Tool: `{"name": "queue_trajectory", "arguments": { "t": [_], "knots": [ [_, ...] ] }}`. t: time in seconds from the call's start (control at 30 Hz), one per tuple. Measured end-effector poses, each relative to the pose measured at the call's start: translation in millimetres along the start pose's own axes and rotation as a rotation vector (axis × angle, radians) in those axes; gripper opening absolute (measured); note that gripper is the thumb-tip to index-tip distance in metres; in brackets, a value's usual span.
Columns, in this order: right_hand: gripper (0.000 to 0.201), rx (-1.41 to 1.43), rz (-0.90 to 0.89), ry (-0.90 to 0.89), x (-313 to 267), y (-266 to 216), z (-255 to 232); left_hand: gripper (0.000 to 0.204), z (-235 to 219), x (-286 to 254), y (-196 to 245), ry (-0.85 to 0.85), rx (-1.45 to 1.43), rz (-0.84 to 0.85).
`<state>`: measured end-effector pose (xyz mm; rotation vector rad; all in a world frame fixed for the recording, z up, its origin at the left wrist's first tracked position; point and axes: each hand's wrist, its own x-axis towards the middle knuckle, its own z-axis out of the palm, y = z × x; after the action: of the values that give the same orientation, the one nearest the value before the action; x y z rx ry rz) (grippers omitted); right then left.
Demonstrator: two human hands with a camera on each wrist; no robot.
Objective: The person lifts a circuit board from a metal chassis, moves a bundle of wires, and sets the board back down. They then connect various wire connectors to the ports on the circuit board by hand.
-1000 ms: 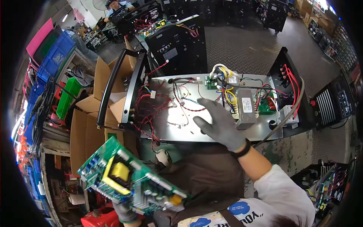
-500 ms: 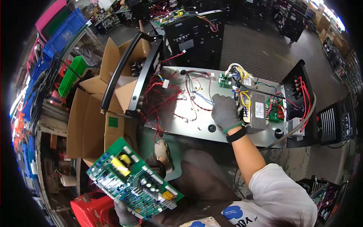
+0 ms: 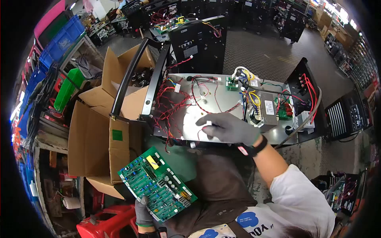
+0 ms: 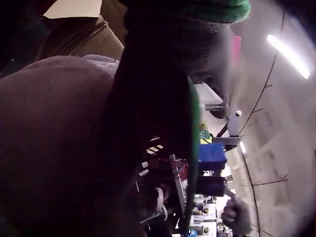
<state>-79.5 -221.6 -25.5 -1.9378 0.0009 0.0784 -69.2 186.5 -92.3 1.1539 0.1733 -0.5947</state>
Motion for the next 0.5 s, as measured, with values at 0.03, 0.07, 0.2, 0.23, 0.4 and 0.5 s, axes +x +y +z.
{"name": "queue_trajectory", "arguments": {
  "t": [0.03,0.07,0.2,0.23,0.4,0.5],
  "knots": [
    [0.03,-0.002,0.008,0.004,-10.3,-14.6,-3.4,0.079,1.8,-0.6,1.8,0.01,-0.028,-0.018],
    [0.028,-0.018,0.004,0.08,-23.0,-24.9,-8.8,0.08,-3.8,2.0,3.6,0.0,-0.034,-0.051],
    [0.029,-0.396,-0.003,0.173,-77.8,-50.3,-35.6,0.075,-18.8,12.8,3.1,-0.024,-0.056,-0.019],
    [0.03,-0.389,0.016,0.04,-91.4,-47.6,-40.3,0.075,-25.5,14.3,1.2,-0.026,-0.068,-0.027],
    [0.043,-0.916,-0.07,-0.512,-153.5,19.9,11.5,0.077,-39.6,7.7,-4.7,-0.019,0.008,-0.075],
    [0.045,-0.648,0.16,-0.729,-162.8,47.8,28.6,0.078,-19.7,4.0,3.0,-0.041,-0.007,-0.026]
  ]
}}
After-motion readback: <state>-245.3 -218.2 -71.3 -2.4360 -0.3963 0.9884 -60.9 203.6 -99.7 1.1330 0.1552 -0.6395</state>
